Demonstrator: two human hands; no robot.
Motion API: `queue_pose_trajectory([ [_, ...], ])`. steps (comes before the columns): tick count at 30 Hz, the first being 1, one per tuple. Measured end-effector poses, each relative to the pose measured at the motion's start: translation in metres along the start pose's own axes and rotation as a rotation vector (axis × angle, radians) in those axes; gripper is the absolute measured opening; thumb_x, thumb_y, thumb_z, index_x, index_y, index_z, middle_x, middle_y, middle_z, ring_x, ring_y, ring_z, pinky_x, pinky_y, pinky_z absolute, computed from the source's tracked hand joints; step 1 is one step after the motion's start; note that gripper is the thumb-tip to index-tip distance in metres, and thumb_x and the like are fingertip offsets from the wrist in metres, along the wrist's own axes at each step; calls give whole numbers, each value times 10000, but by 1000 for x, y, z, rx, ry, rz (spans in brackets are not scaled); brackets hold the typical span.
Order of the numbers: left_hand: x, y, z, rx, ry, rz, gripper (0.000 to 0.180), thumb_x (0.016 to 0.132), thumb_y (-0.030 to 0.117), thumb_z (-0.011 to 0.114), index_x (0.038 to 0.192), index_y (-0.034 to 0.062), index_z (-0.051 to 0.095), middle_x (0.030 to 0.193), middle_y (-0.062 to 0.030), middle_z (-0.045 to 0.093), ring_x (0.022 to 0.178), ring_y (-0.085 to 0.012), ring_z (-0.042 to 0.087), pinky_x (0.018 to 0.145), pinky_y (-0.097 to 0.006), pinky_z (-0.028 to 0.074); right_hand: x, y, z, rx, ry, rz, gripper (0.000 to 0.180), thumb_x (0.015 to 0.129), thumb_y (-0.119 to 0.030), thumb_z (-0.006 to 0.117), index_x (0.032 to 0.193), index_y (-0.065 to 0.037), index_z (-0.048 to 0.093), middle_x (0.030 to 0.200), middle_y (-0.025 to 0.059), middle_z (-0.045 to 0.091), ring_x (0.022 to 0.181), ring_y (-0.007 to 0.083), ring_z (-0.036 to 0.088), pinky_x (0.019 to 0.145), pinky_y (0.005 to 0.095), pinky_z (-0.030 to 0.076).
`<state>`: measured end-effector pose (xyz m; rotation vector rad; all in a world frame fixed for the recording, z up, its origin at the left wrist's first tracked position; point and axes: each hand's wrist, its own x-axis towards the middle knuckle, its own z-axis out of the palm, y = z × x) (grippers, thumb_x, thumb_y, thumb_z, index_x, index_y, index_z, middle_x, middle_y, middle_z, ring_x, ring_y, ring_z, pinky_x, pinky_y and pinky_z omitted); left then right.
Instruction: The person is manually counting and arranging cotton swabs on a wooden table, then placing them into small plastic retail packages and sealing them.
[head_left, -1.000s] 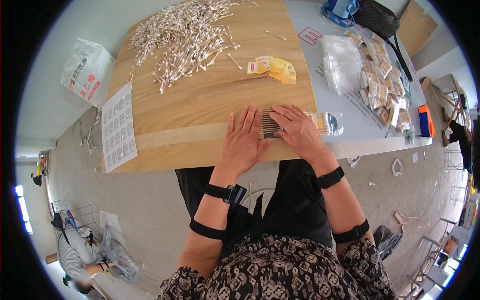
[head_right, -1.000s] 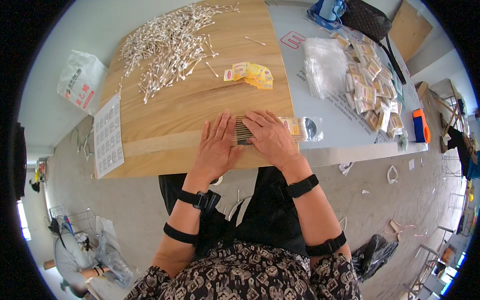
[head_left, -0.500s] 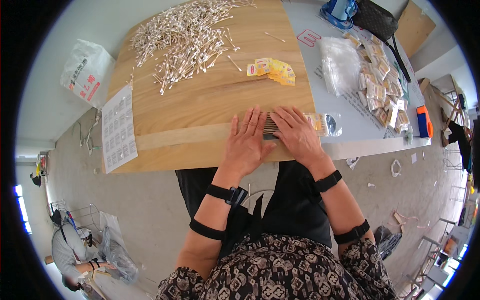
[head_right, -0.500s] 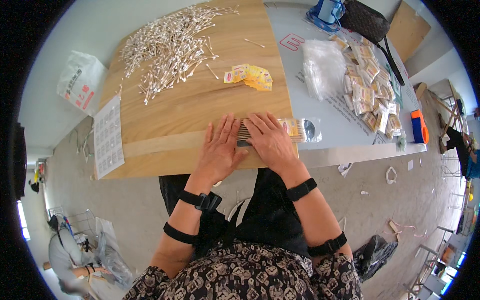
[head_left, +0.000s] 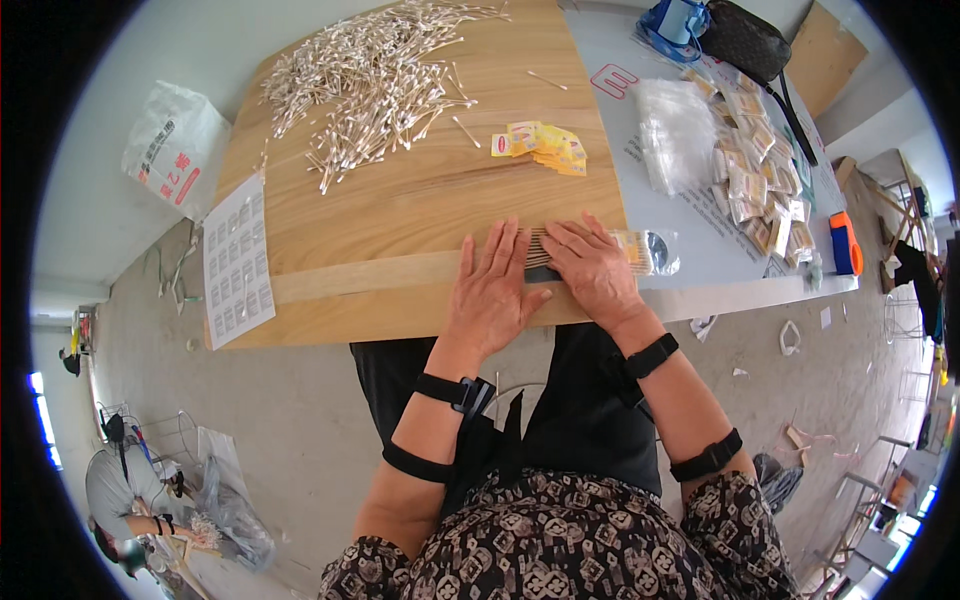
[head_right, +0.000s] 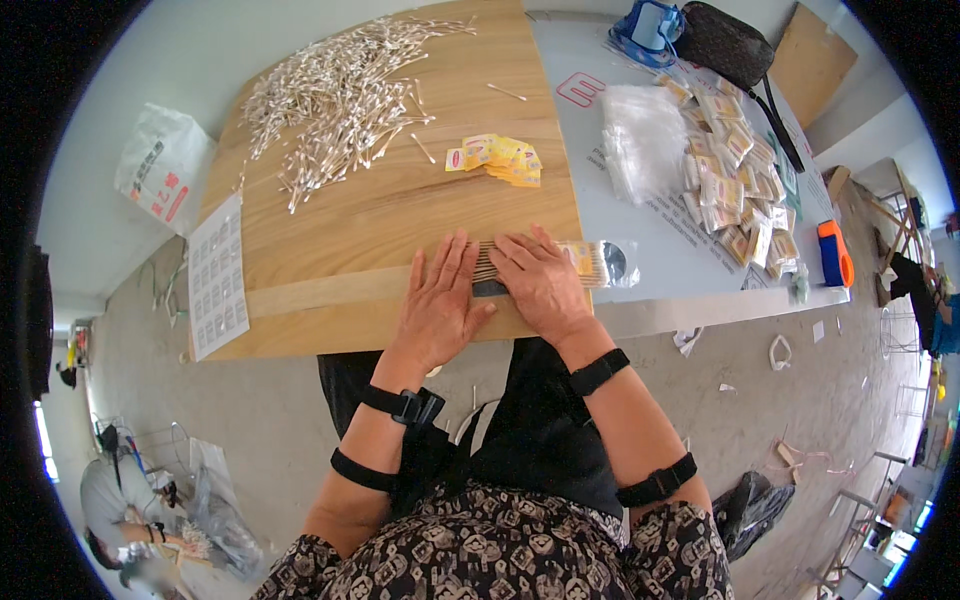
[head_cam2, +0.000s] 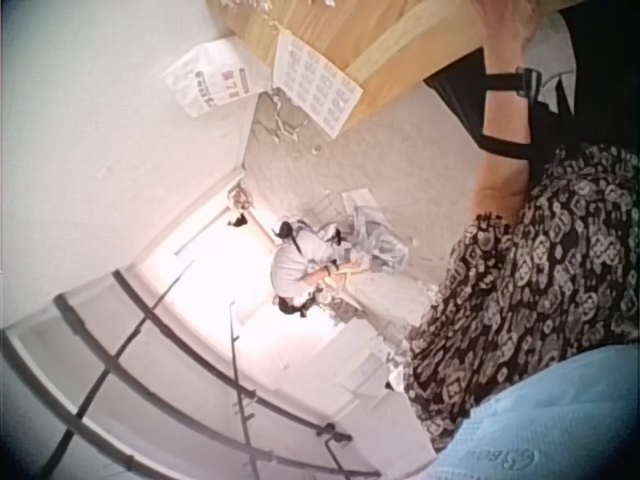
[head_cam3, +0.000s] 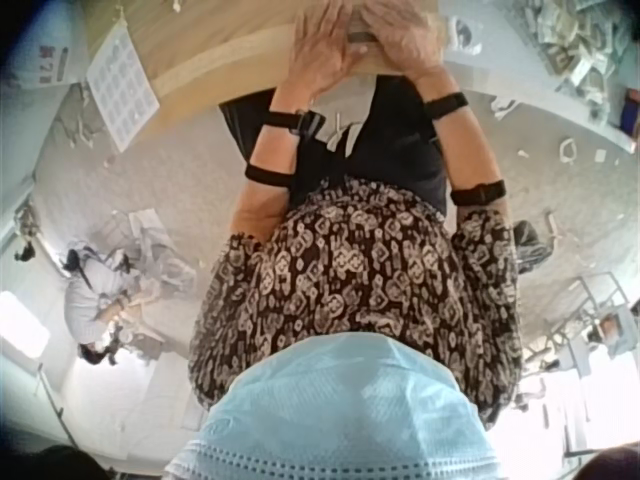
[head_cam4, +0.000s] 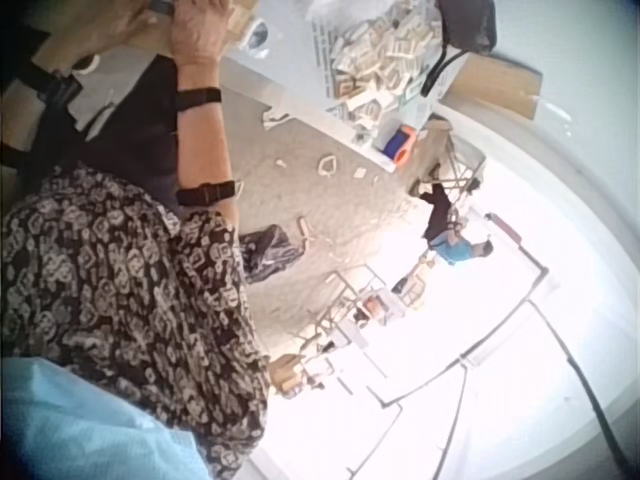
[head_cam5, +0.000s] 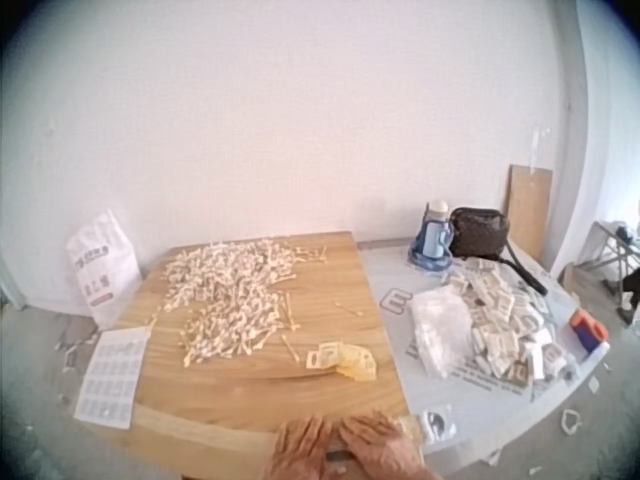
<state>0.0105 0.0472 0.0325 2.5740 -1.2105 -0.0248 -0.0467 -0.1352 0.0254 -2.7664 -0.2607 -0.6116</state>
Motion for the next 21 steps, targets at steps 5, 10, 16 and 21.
queue_pose_trajectory([
  [5, 3, -3, 3, 4, -12, 3, 759, 940, 521, 489, 1502, 41, 316, 1596, -119, 241, 1485, -251, 199, 1202, -499, 109, -6, -7, -7, -5, -108, 23, 478, 847, -256, 649, 1263, -31, 577, 1344, 107, 554, 1278, 245, 504, 1154, 445, 310],
  [10, 1, -7, 2, -76, -46, -3, 741, 975, 547, 407, 1510, 45, 302, 1604, -110, 222, 1491, -246, 177, 1205, -495, 89, -13, -23, -8, -63, -281, 103, 867, 841, -545, 613, 1460, 4, 353, 1525, 146, 356, 1432, 267, 302, 1203, 483, 139],
  [16, 1, -6, 2, -63, -46, 5, 733, 984, 549, 379, 1513, 49, 299, 1604, -109, 222, 1493, -244, 170, 1205, -497, 80, -9, -22, -8, -100, -335, 109, 956, 806, -628, 612, 1467, 10, 348, 1548, 153, 323, 1454, 270, 264, 1203, 508, 92],
  [21, 0, -3, 1, -9, -62, 2, 738, 974, 539, 411, 1518, 54, 293, 1607, -115, 212, 1495, -249, 165, 1200, -516, 87, -10, -23, -11, -94, -337, 100, 1017, 773, -667, 613, 1479, 10, 332, 1561, 153, 299, 1466, 264, 233, 1206, 505, 79],
])
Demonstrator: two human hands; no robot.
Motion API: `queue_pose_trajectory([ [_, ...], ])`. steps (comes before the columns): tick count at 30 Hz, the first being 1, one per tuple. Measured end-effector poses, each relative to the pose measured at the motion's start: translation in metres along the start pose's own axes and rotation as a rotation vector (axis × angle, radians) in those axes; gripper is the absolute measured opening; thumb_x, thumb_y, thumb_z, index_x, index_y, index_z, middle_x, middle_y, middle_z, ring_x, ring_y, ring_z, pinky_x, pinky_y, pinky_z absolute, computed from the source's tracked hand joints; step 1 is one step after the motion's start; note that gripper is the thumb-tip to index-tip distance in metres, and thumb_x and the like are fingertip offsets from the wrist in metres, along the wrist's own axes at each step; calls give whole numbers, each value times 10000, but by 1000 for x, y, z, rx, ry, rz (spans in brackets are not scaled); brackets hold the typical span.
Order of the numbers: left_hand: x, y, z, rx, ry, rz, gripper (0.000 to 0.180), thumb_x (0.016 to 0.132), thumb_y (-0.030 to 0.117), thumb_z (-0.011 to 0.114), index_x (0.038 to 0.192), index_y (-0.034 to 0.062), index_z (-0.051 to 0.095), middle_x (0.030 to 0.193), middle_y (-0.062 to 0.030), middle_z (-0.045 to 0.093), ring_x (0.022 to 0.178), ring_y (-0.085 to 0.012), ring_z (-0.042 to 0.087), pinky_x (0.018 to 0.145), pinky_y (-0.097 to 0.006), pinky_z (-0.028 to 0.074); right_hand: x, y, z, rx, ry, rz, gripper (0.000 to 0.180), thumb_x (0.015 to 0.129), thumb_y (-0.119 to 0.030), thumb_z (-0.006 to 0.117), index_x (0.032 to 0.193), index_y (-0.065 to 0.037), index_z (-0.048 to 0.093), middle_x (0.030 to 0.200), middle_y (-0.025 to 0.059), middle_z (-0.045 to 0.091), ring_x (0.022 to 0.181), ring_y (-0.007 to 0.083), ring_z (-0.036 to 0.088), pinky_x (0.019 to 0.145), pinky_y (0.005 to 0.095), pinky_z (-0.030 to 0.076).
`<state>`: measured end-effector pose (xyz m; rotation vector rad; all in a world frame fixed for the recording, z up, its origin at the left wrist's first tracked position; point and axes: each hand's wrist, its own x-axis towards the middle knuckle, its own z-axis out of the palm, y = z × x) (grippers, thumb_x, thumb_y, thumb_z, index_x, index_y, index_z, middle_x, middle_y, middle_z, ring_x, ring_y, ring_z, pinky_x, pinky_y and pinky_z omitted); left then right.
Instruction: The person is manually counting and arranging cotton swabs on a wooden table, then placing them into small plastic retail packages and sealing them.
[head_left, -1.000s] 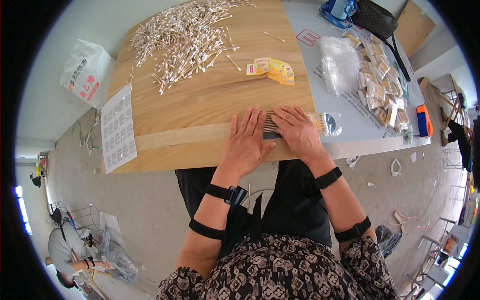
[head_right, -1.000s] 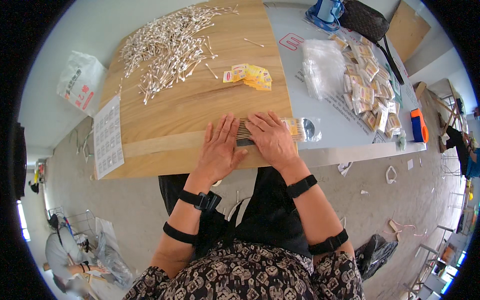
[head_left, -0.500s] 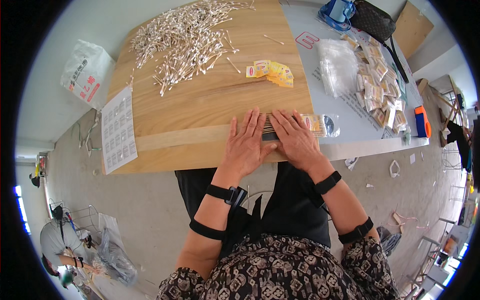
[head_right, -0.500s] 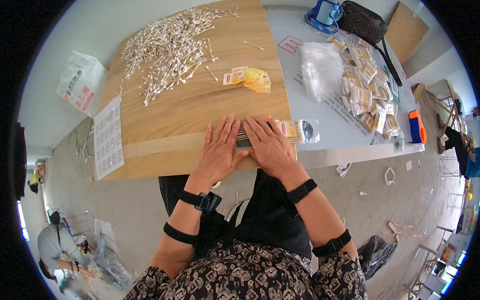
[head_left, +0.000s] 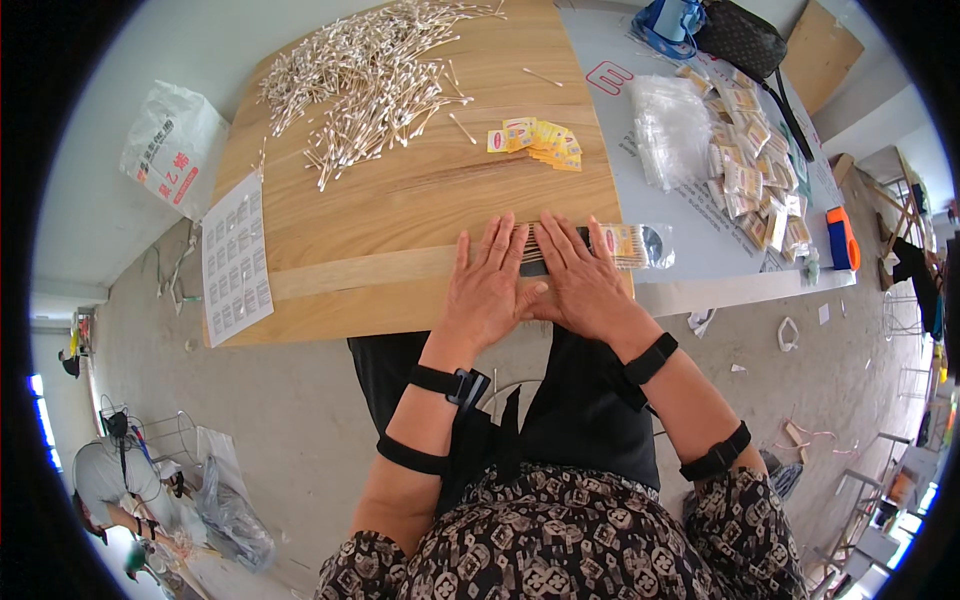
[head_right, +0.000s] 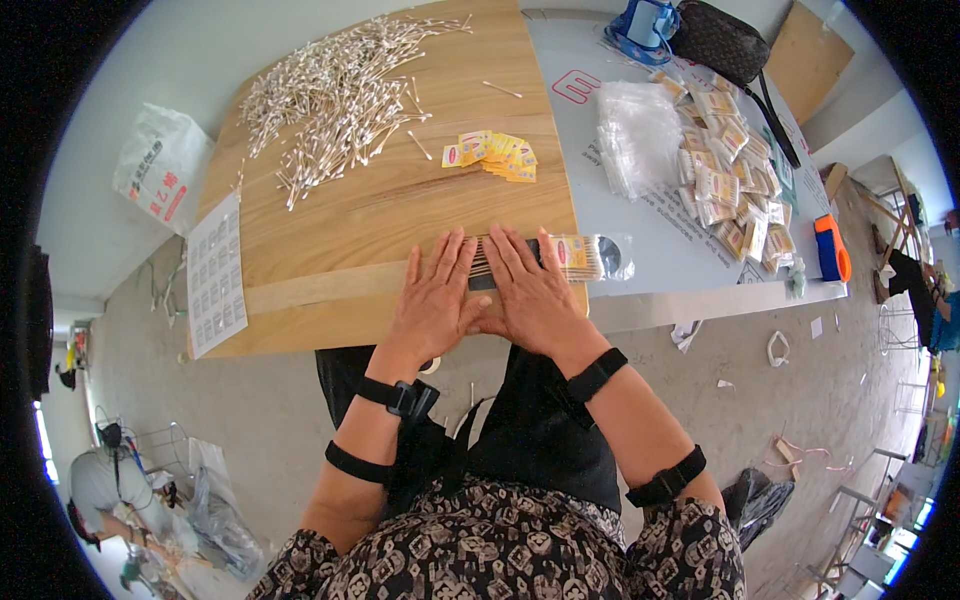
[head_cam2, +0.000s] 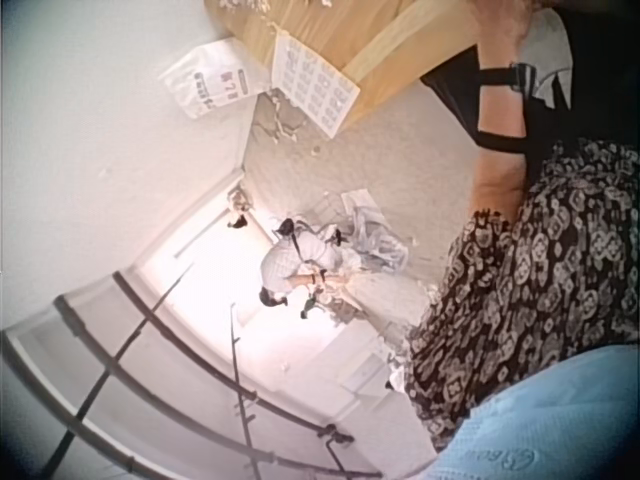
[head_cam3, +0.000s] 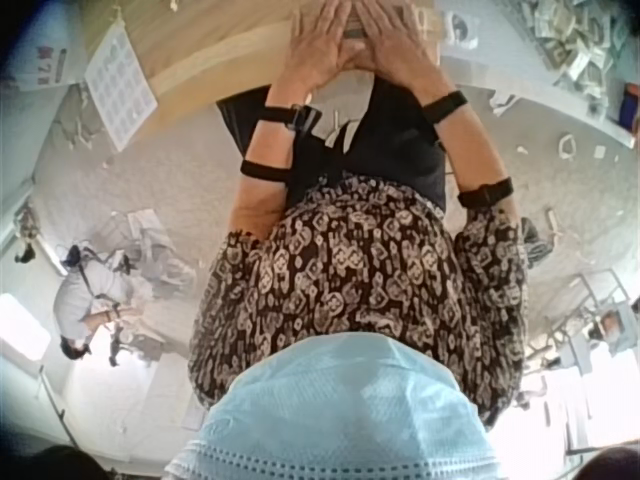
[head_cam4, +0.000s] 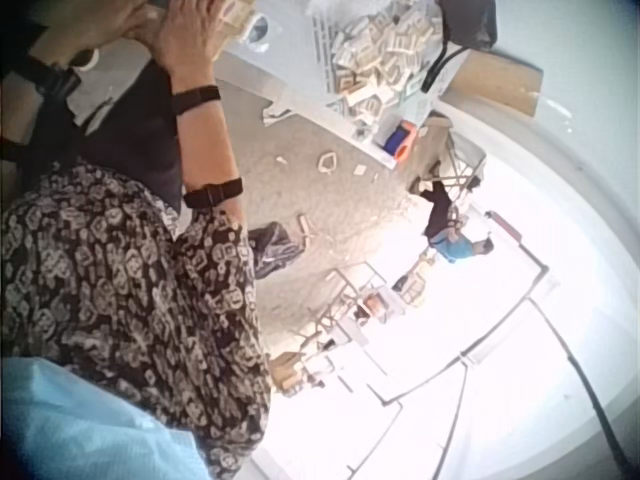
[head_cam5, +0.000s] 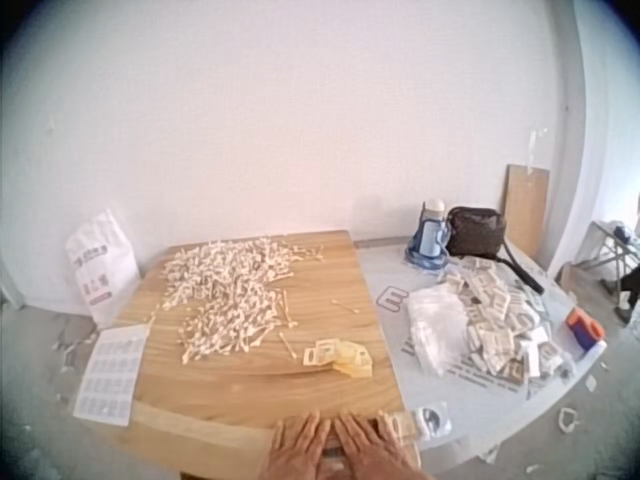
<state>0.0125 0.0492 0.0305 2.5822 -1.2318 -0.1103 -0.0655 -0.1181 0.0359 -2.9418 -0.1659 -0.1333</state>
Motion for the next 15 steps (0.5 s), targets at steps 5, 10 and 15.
queue_pose_trajectory([
  [5, 3, 3, -5, -52, 21, -14, 733, 975, 499, 429, 1527, 49, 255, 1606, -132, 206, 1492, -274, 170, 1196, -526, 98, -2, 2, 5, 12, 23, -4, 1055, 756, -686, 616, 1483, 17, 315, 1560, 151, 301, 1463, 265, 234, 1203, 511, 77],
  [10, -3, -2, 1, 19, -2, -5, 708, 992, 434, 418, 1539, 38, 206, 1607, -146, 200, 1491, -296, 171, 1195, -517, 92, 0, 1, 3, -46, -43, -17, 1095, 764, -738, 567, 1494, 26, 281, 1576, 150, 269, 1476, 264, 207, 1208, 517, 59],
  [15, 3, -35, -18, -455, 59, -44, 669, 1000, 390, 430, 1531, 31, 237, 1607, -143, 206, 1496, -282, 165, 1195, -505, 94, 1, 2, 3, -87, -91, 2, 1123, 766, -773, 530, 1506, 25, 250, 1591, 148, 235, 1485, 265, 185, 1209, 524, 45],
])
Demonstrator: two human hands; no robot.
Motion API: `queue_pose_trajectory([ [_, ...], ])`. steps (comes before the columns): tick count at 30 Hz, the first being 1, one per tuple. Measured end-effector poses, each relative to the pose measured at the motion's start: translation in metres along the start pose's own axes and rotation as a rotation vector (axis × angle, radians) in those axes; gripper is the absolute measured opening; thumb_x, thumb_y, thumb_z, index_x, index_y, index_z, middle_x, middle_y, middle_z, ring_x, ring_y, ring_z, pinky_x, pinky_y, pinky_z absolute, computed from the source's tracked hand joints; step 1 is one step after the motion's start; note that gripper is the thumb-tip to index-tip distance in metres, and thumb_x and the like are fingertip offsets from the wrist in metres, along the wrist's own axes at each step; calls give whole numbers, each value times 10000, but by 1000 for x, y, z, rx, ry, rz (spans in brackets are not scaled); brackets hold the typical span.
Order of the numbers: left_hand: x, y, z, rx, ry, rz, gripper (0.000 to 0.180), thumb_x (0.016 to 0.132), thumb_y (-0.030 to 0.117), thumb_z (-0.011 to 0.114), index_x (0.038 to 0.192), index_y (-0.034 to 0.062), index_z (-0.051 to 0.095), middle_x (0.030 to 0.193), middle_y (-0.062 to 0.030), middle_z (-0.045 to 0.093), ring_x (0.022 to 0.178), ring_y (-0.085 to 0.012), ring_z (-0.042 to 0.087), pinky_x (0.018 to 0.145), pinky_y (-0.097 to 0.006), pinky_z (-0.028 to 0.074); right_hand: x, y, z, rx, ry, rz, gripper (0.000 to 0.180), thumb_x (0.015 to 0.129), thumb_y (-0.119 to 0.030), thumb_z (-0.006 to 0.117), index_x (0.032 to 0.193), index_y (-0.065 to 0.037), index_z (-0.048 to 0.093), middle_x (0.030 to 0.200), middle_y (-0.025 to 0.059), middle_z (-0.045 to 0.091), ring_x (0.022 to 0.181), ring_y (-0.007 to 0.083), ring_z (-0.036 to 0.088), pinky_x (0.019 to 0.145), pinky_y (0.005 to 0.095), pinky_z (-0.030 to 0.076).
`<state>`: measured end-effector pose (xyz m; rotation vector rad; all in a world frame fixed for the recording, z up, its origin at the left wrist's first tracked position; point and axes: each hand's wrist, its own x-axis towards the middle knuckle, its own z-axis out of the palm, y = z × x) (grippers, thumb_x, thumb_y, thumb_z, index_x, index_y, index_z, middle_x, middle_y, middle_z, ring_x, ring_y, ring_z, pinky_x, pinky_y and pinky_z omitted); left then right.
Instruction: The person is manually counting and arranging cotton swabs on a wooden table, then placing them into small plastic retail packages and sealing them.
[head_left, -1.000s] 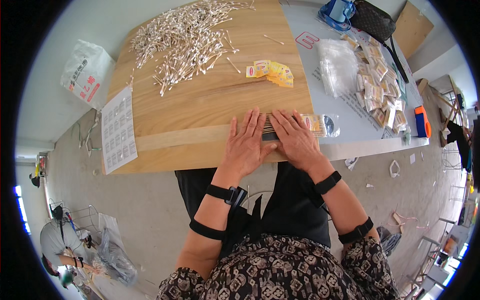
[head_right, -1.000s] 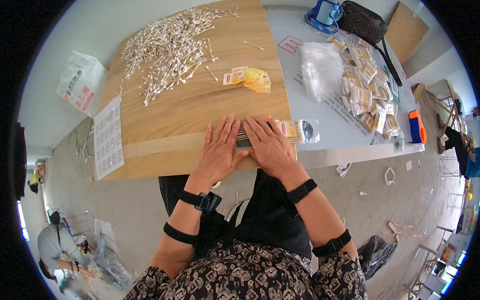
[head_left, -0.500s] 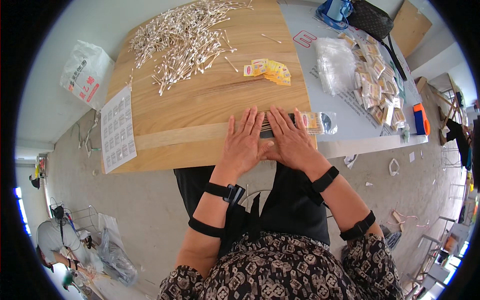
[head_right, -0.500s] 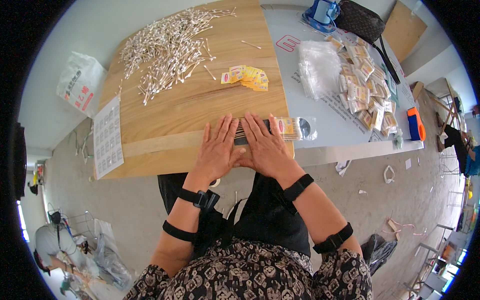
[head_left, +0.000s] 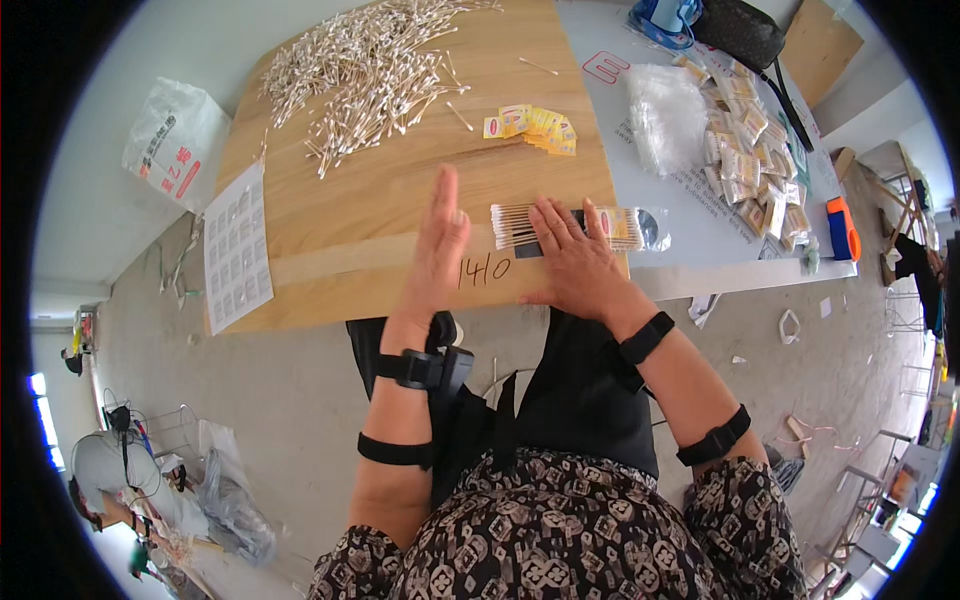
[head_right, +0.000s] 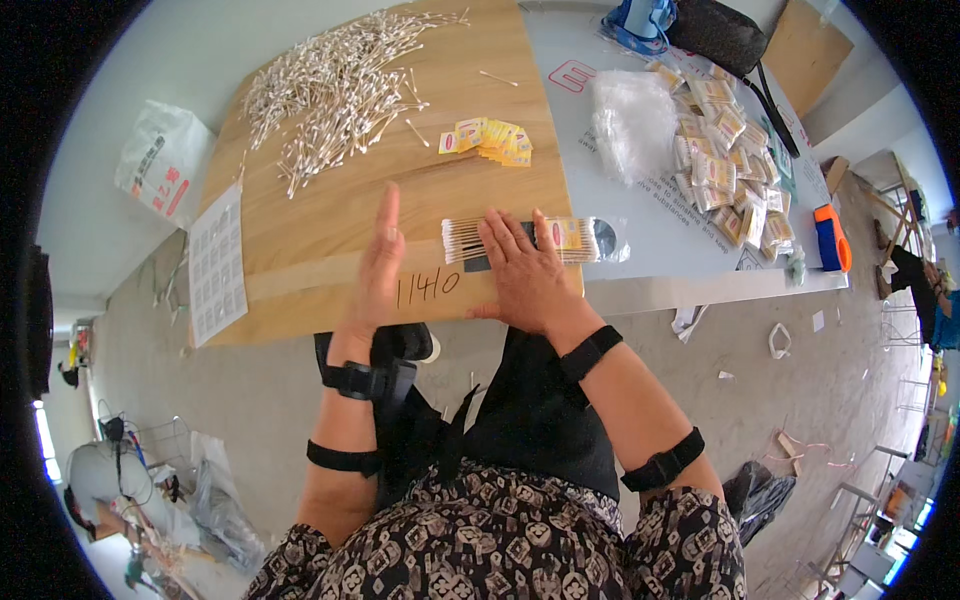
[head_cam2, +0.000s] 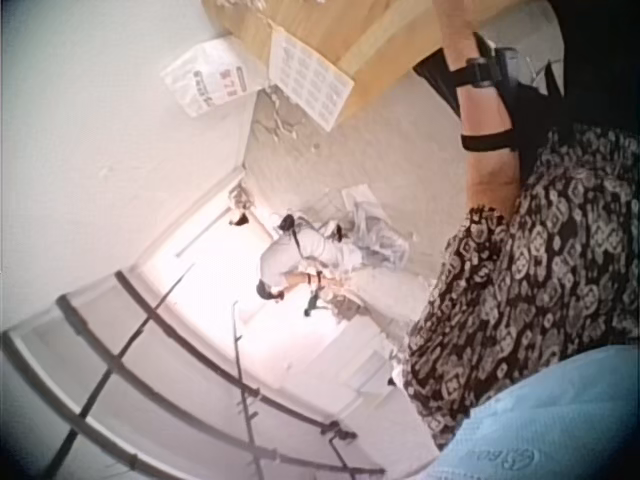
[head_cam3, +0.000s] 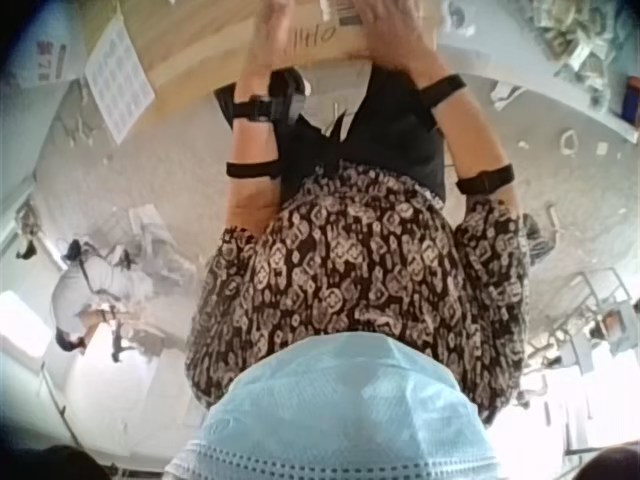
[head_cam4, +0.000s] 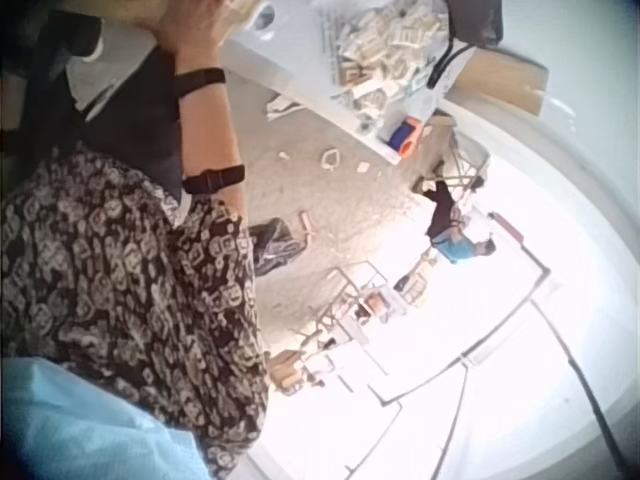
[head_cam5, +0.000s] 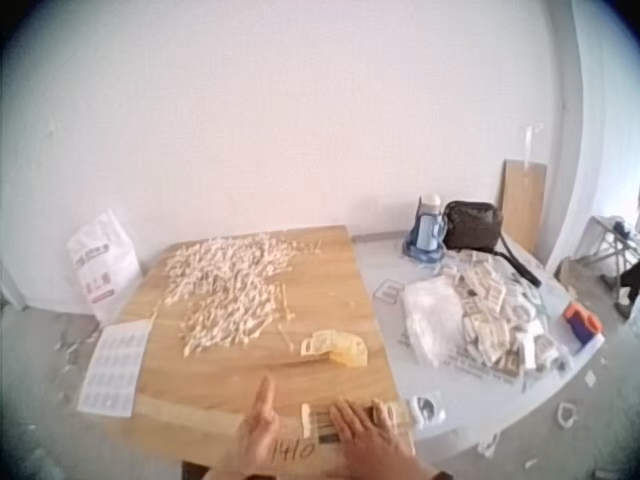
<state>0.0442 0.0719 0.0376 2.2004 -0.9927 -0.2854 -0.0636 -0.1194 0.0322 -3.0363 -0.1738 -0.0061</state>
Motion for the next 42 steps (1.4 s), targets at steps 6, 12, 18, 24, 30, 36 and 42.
queue_pose_trajectory([
  [6, -2, 24, 2, 391, -51, -12, 677, 974, 351, 503, 1510, 10, 272, 1595, -154, 232, 1495, -278, 166, 1198, -503, 100, -1, 1, -1, 32, -14, 12, 1145, 748, -761, 563, 1509, 27, 231, 1596, 156, 215, 1489, 275, 172, 1205, 533, 44],
  [12, -7, 28, 33, 453, -37, 47, 725, 955, 412, 524, 1514, 28, 268, 1603, -140, 208, 1492, -278, 167, 1199, -515, 122, 0, 1, -1, 75, 39, -15, 1142, 723, -744, 608, 1504, 15, 263, 1586, 157, 241, 1481, 273, 197, 1202, 537, 60],
  [18, -7, 24, 39, 492, -17, 56, 748, 951, 513, 482, 1508, 47, 304, 1596, -116, 242, 1489, -245, 184, 1205, -492, 124, -5, -3, -2, 84, 80, 41, 1109, 734, -677, 656, 1497, 27, 266, 1572, 165, 256, 1482, 281, 188, 1203, 529, 69],
  [24, -7, 21, 40, 496, 6, 62, 740, 954, 503, 481, 1508, 47, 301, 1595, -107, 248, 1488, -236, 190, 1208, -481, 112, -19, -8, 3, 105, 226, 108, 1014, 757, -633, 664, 1437, 58, 366, 1517, 170, 356, 1462, 281, 242, 1201, 500, 124],
  [30, -7, 22, 39, 469, -7, 64, 740, 953, 444, 513, 1526, 55, 253, 1604, -131, 212, 1490, -266, 180, 1206, -484, 101, -11, -2, -12, -18, 170, 24, 911, 768, -558, 689, 1379, 68, 436, 1451, 168, 443, 1415, 281, 320, 1185, 487, 189],
  [36, -7, 28, 34, 467, -67, 26, 733, 954, 427, 517, 1528, 57, 252, 1608, -119, 209, 1496, -252, 161, 1206, -489, 90, -13, -3, -7, 43, 182, 48, 869, 775, -518, 698, 1368, 64, 444, 1462, 176, 423, 1409, 302, 329, 1174, 479, 230],
  [42, -8, 25, 32, 395, -45, 11, 713, 963, 424, 502, 1525, 56, 262, 1606, -122, 210, 1499, -241, 147, 1211, -473, 82, -10, -3, -7, 167, 205, 0, 781, 821, -390, 706, 1403, 36, 407, 1516, 169, 350, 1428, 320, 300, 1184, 461, 234],
])
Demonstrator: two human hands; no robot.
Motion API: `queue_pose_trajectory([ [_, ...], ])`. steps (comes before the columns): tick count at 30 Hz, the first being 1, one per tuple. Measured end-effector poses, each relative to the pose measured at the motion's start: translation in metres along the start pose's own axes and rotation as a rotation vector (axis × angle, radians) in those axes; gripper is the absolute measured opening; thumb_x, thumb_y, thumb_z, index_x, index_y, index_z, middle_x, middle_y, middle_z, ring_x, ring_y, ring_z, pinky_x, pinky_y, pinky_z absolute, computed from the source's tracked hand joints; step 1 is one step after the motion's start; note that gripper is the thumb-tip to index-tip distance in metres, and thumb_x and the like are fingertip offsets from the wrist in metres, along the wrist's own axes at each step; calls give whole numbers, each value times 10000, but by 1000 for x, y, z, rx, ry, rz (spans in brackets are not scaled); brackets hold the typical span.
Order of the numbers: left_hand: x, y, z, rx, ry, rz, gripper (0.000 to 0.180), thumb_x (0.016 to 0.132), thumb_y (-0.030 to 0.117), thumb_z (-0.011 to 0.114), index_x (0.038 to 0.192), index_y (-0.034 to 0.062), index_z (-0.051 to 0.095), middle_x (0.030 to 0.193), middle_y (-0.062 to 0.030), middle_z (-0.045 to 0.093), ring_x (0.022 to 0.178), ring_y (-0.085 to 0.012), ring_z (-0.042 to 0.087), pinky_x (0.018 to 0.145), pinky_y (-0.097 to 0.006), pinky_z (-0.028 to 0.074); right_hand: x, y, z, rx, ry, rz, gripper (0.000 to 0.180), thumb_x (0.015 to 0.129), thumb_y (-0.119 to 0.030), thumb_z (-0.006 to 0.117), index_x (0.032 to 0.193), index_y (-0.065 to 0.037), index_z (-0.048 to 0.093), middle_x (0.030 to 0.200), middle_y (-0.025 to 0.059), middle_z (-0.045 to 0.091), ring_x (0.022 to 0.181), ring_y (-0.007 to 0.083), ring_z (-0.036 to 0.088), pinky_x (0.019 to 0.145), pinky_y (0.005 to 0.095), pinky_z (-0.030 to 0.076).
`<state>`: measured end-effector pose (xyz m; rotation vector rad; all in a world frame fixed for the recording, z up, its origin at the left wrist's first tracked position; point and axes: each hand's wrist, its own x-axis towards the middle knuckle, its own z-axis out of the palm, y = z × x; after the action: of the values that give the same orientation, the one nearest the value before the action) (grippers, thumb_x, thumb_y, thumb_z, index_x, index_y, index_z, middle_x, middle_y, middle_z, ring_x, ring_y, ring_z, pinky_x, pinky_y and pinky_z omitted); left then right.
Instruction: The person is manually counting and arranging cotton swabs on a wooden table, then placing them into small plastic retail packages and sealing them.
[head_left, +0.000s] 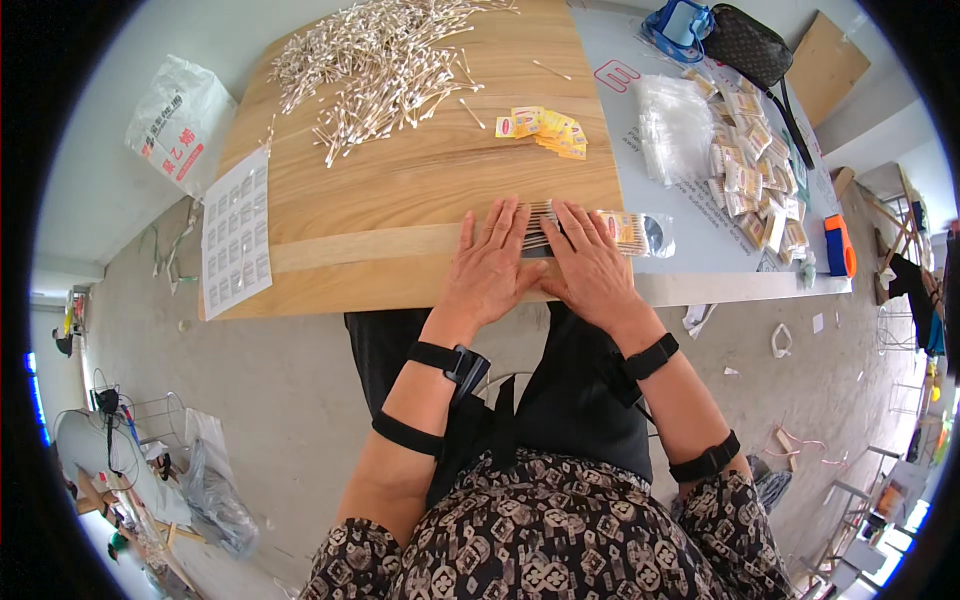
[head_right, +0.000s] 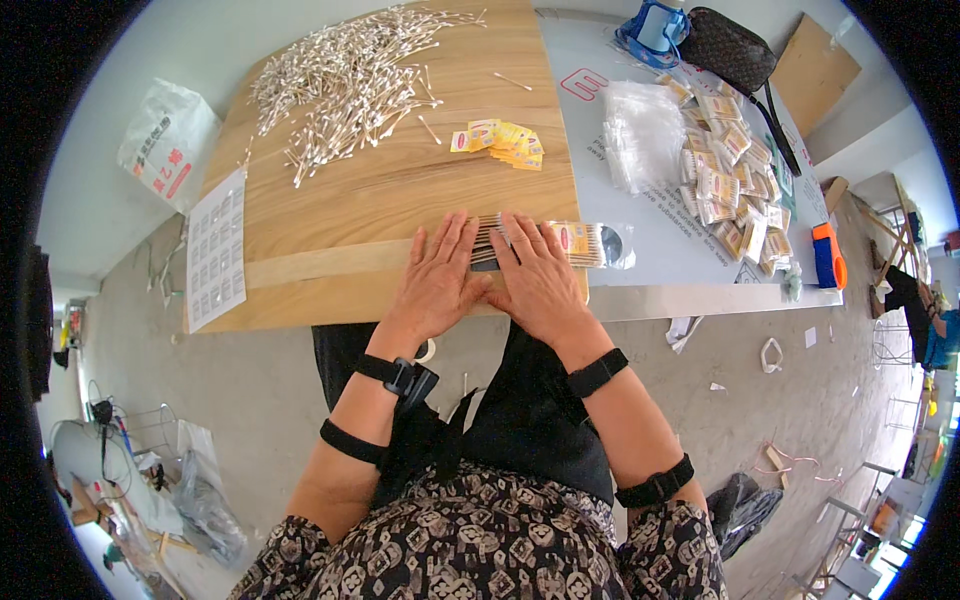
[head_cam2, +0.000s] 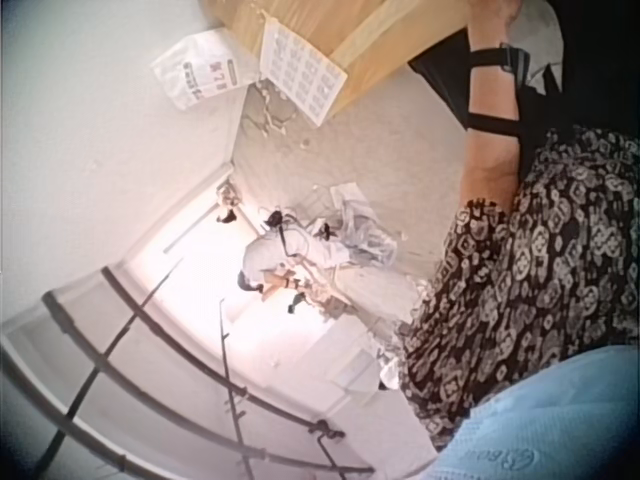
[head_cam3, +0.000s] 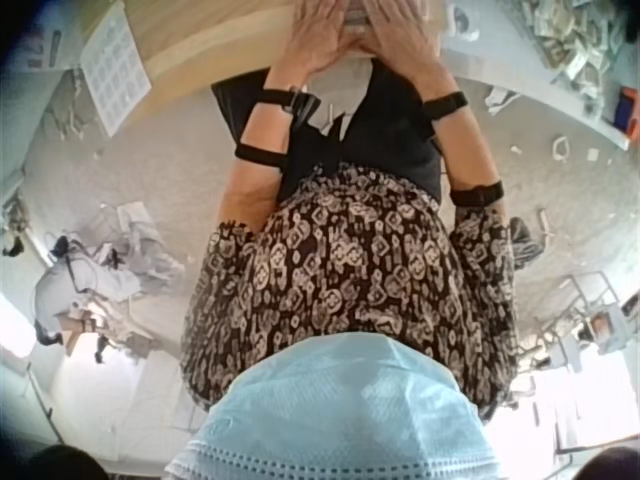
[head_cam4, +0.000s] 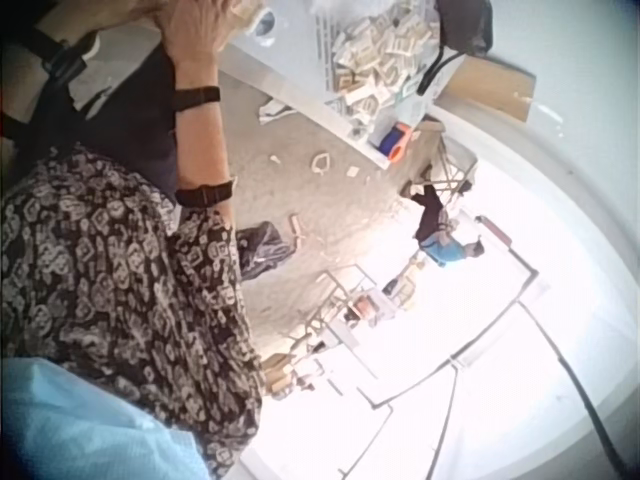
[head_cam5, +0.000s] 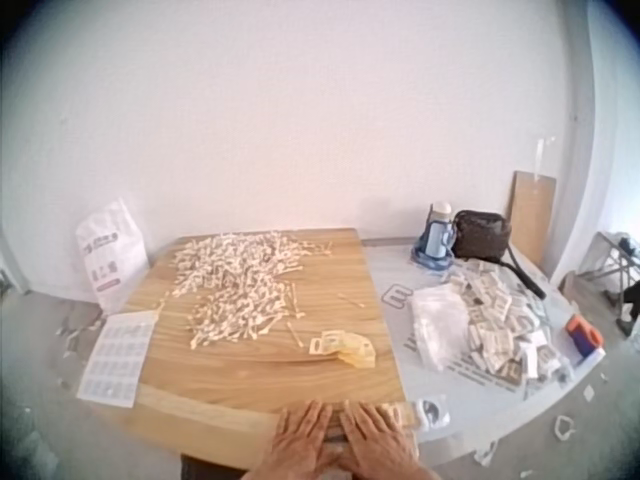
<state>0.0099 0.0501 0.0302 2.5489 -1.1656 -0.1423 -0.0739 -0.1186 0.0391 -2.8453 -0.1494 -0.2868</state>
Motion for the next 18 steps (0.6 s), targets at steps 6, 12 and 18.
queue_pose_trajectory([
  [6, 2, 1, 6, 79, 51, 2, 719, 955, 467, 498, 1511, 56, 298, 1604, -98, 224, 1492, -224, 179, 1211, -466, 108, -7, -5, 9, -48, 53, -28, 668, 842, -385, 671, 1334, 31, 493, 1487, 169, 388, 1403, 312, 338, 1164, 454, 269],
  [12, 1, 1, 3, 56, 16, 9, 730, 961, 426, 506, 1523, 37, 248, 1606, -133, 198, 1492, -268, 166, 1208, -476, 97, -10, -6, 7, 39, 130, -48, 496, 843, -263, 674, 1239, 12, 561, 1401, 175, 463, 1338, 320, 412, 1106, 437, 353],
  [18, 1, 1, 4, 56, 31, 9, 749, 950, 430, 523, 1525, 40, 244, 1605, -132, 205, 1490, -269, 172, 1210, -469, 97, 9, 7, 3, 190, 260, 17, 212, 795, -63, 646, 999, -19, 615, 1042, 146, 583, 1003, 332, 577, 876, 445, 484],
])
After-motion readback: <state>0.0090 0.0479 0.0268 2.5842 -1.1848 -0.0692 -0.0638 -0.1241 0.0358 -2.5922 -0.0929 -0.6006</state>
